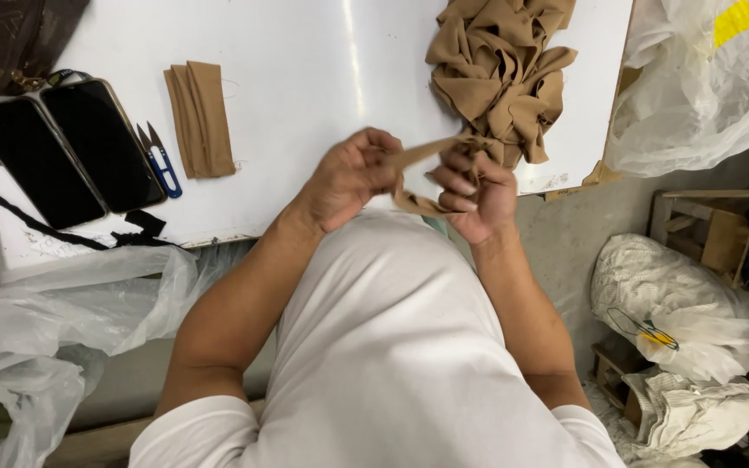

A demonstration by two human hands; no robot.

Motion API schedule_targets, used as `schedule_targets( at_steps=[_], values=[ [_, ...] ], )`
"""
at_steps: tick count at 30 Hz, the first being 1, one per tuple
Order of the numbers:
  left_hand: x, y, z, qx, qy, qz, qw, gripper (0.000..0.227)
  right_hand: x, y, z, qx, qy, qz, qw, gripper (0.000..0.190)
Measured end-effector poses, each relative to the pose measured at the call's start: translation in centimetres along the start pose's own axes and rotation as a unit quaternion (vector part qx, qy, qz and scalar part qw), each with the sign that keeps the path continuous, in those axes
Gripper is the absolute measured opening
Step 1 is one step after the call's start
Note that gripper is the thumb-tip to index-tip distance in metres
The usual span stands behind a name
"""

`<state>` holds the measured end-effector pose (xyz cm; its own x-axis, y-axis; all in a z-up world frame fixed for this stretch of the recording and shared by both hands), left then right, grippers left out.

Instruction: Folding small brown fabric strips and stacking them on a workbench.

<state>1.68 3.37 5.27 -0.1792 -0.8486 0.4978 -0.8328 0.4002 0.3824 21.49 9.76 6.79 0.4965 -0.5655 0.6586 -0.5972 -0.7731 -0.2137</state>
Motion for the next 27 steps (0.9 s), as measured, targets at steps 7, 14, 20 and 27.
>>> schedule_targets(
  at_steps=[7, 14, 20, 27],
  values=[
    [-1.2, 0.7, 1.2, 0.145, 0.07, -0.085, 0.983, 0.039, -0.2, 4.5, -0.5, 0.143, 0.073, -0.085, 0.983, 0.011],
    [-0.9, 0.6, 0.6, 0.164, 0.032, -0.084, 0.982, 0.054, -1.1, 3.6, -0.1, 0.042, 0.003, -0.033, 0.999, 0.012],
    [-1.0, -1.1, 0.5, 0.12, 0.008, 0.018, 0.993, 0.046, -1.6, -2.8, 2.4, 0.008, 0.035, 0.119, 0.992, 0.023],
    [-0.2, -0.4, -0.3, 0.04, -0.057, 0.087, 0.994, 0.046, -1.1, -2.8, -3.3, 0.042, -0.12, 0.045, 0.991, 0.034]
  ],
)
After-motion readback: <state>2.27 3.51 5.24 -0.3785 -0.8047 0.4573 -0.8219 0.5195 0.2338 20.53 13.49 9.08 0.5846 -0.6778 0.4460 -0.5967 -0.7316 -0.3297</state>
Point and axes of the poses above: each hand's wrist, its own x-axis away from the middle knuckle, its own z-axis out of the back of the hand, y = z × x, the point moved 3 cm from there along -x, towards the middle knuckle, and after that the axes turned 13 degrees about y, right-handed, at the moved point
